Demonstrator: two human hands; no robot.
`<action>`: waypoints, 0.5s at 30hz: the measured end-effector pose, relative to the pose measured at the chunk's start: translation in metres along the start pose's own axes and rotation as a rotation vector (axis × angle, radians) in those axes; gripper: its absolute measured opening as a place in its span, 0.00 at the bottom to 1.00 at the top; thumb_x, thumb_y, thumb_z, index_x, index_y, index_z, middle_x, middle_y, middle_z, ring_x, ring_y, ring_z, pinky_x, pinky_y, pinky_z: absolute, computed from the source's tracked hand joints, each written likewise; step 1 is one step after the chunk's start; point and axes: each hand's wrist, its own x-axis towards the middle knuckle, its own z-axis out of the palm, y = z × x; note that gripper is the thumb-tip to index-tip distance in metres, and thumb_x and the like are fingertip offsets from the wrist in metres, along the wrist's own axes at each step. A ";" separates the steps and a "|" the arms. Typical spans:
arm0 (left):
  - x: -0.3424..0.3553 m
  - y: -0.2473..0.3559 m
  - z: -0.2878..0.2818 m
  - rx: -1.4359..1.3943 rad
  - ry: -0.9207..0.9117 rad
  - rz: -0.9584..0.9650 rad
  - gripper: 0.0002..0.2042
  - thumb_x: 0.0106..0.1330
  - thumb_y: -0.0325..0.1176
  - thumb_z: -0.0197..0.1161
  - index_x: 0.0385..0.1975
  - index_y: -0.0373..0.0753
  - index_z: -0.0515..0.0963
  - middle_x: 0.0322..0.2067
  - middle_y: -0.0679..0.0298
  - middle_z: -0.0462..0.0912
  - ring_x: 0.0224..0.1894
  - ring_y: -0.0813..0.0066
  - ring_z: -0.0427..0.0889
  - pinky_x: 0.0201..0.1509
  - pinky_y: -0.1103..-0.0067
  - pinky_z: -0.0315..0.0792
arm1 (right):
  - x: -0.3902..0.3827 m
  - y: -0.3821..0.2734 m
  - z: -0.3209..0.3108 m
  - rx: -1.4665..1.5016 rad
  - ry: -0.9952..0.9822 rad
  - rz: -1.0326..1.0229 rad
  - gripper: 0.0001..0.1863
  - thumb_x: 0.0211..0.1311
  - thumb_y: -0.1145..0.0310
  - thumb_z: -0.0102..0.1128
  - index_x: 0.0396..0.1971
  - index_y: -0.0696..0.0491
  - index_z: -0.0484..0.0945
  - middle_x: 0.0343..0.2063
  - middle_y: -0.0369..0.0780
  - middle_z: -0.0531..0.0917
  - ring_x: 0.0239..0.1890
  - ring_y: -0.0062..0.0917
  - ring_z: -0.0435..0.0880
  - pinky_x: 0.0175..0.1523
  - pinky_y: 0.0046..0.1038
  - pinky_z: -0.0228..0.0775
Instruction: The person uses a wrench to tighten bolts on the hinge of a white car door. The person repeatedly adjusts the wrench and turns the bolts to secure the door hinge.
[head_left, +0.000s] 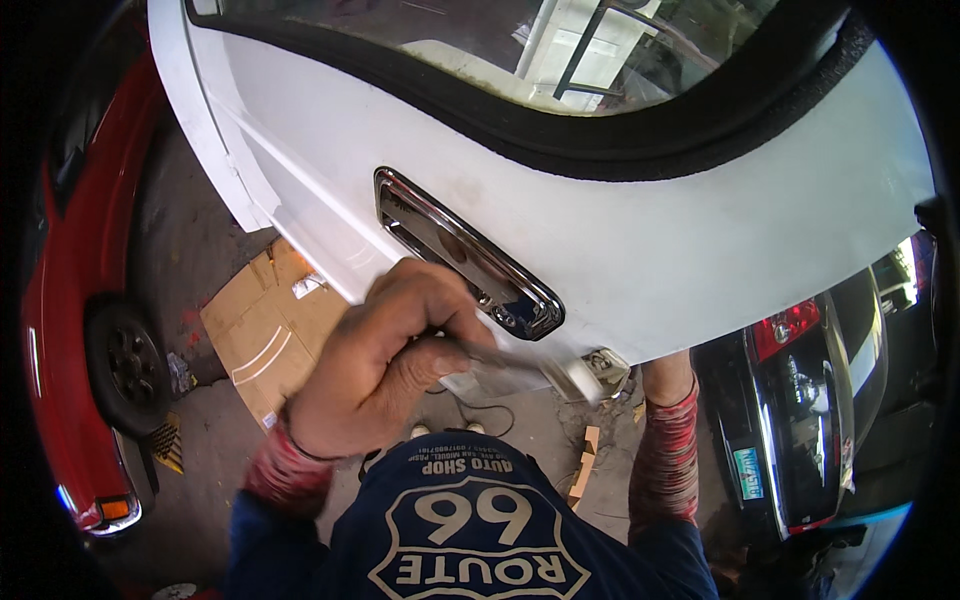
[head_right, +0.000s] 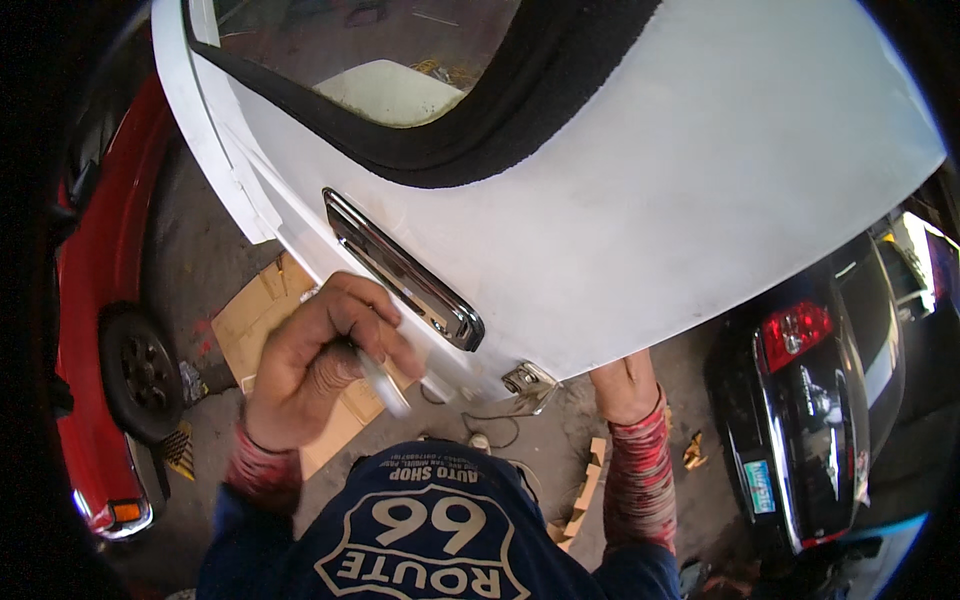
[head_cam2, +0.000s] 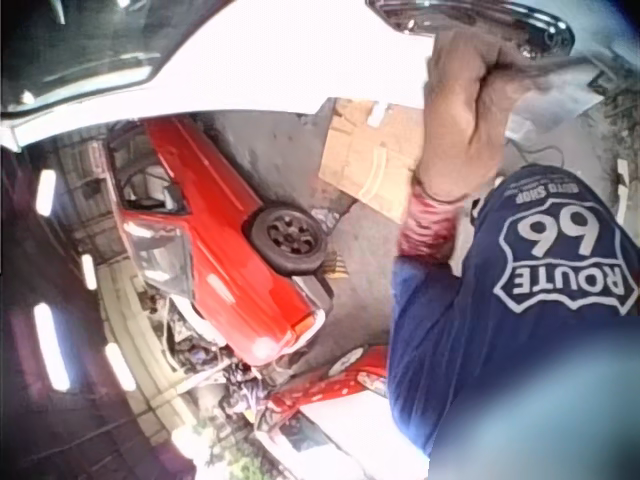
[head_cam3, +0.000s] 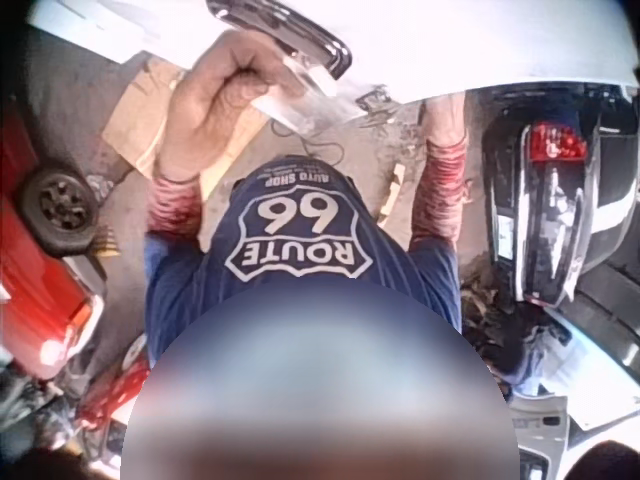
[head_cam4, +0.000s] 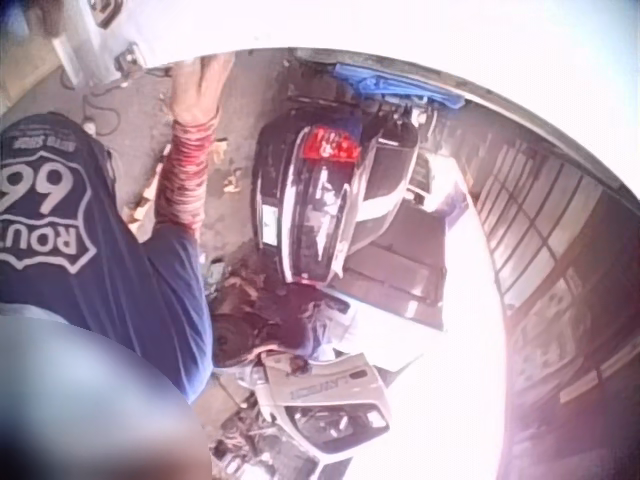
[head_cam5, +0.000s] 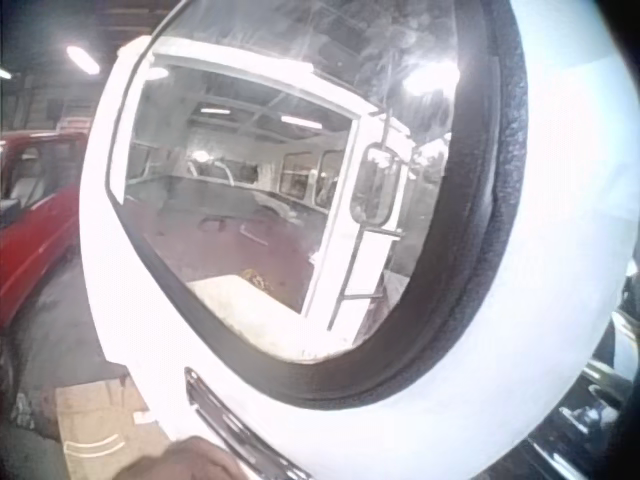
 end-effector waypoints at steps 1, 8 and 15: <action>-0.009 -0.007 0.014 -0.062 0.146 -0.003 0.07 0.69 0.32 0.60 0.31 0.36 0.75 0.28 0.65 0.74 0.37 0.77 0.76 0.43 0.79 0.68 | 0.000 0.000 0.000 0.080 0.003 0.018 0.31 0.64 0.57 0.62 0.59 0.63 0.67 0.54 0.47 0.75 0.55 0.35 0.77 0.59 0.36 0.68; -0.040 -0.010 0.027 -0.545 0.227 -0.189 0.04 0.73 0.27 0.53 0.40 0.33 0.68 0.26 0.67 0.70 0.20 0.84 0.72 0.23 0.88 0.65 | -0.004 0.001 0.009 0.123 -0.037 0.044 0.48 0.58 0.46 0.68 0.66 0.62 0.55 0.59 0.46 0.69 0.61 0.34 0.70 0.64 0.35 0.64; -0.040 -0.024 0.050 -0.937 0.288 -0.216 0.12 0.76 0.38 0.50 0.48 0.35 0.66 0.33 0.49 0.85 0.32 0.62 0.88 0.30 0.78 0.84 | -0.006 -0.019 0.013 -0.043 0.063 0.086 0.49 0.59 0.43 0.65 0.66 0.64 0.54 0.60 0.47 0.68 0.62 0.35 0.70 0.65 0.35 0.61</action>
